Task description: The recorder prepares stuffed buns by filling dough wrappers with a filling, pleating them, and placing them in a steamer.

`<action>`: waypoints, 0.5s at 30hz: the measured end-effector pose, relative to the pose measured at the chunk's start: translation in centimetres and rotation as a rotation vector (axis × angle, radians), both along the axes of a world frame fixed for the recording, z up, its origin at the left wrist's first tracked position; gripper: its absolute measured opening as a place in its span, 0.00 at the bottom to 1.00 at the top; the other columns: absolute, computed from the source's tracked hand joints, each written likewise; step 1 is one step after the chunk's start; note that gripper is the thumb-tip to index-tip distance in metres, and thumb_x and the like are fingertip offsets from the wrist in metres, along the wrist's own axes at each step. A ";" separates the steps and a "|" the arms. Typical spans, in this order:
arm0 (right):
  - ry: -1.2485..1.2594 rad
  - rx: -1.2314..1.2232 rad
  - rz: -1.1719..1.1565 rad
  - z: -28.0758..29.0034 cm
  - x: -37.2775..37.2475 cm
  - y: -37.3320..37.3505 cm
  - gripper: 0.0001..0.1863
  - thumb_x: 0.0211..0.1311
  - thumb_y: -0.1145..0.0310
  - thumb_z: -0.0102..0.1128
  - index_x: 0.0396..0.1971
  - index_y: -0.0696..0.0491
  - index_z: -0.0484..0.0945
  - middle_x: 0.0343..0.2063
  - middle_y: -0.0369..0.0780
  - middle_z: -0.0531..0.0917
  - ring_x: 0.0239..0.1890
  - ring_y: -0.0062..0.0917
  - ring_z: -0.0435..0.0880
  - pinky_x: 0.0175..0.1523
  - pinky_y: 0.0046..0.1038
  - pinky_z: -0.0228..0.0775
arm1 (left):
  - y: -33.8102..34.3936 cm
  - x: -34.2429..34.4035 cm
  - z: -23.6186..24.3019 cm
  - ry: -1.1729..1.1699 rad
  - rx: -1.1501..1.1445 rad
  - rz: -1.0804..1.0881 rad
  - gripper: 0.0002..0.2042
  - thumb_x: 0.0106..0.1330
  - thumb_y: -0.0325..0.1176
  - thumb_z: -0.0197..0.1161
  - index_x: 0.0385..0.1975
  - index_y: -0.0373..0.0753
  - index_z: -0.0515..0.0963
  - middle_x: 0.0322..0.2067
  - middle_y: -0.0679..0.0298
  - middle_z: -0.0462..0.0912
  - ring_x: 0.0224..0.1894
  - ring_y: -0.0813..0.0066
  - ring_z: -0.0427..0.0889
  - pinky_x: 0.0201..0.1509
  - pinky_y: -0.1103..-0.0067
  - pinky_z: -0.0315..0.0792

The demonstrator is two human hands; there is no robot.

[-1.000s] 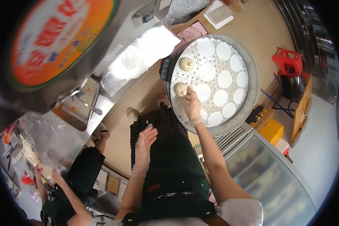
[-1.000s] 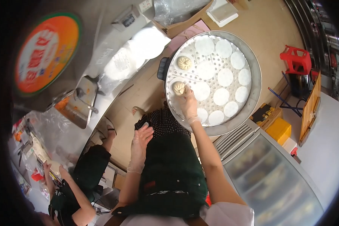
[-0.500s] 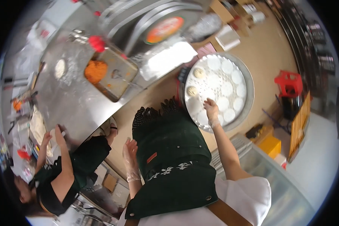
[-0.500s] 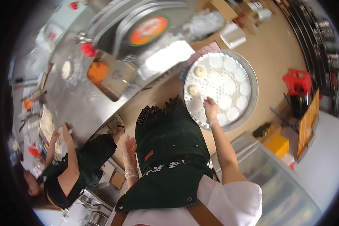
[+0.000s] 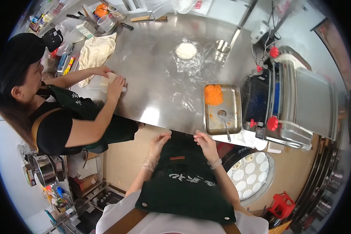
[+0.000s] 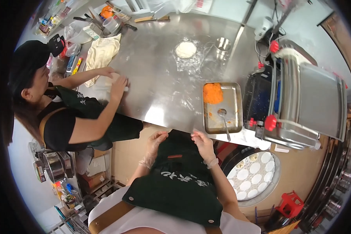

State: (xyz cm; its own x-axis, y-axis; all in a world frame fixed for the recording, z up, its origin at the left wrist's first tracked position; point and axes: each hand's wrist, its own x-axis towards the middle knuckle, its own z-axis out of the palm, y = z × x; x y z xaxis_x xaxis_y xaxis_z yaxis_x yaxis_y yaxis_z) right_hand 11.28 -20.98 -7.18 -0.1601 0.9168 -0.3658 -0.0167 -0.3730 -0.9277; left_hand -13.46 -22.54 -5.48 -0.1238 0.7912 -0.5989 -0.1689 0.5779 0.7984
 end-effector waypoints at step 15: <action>-1.824 0.052 0.204 -1.2 5.4 7.3 0.09 0.54 0.74 0.55 0.35 0.51 0.81 0.25 0.41 0.81 0.31 0.33 0.81 0.34 0.35 0.73 | 15.0 0.5 -3.5 -0.049 0.060 -0.365 0.21 0.61 0.30 0.66 0.54 0.32 0.74 0.40 0.62 0.82 0.44 0.76 0.79 0.50 0.80 0.72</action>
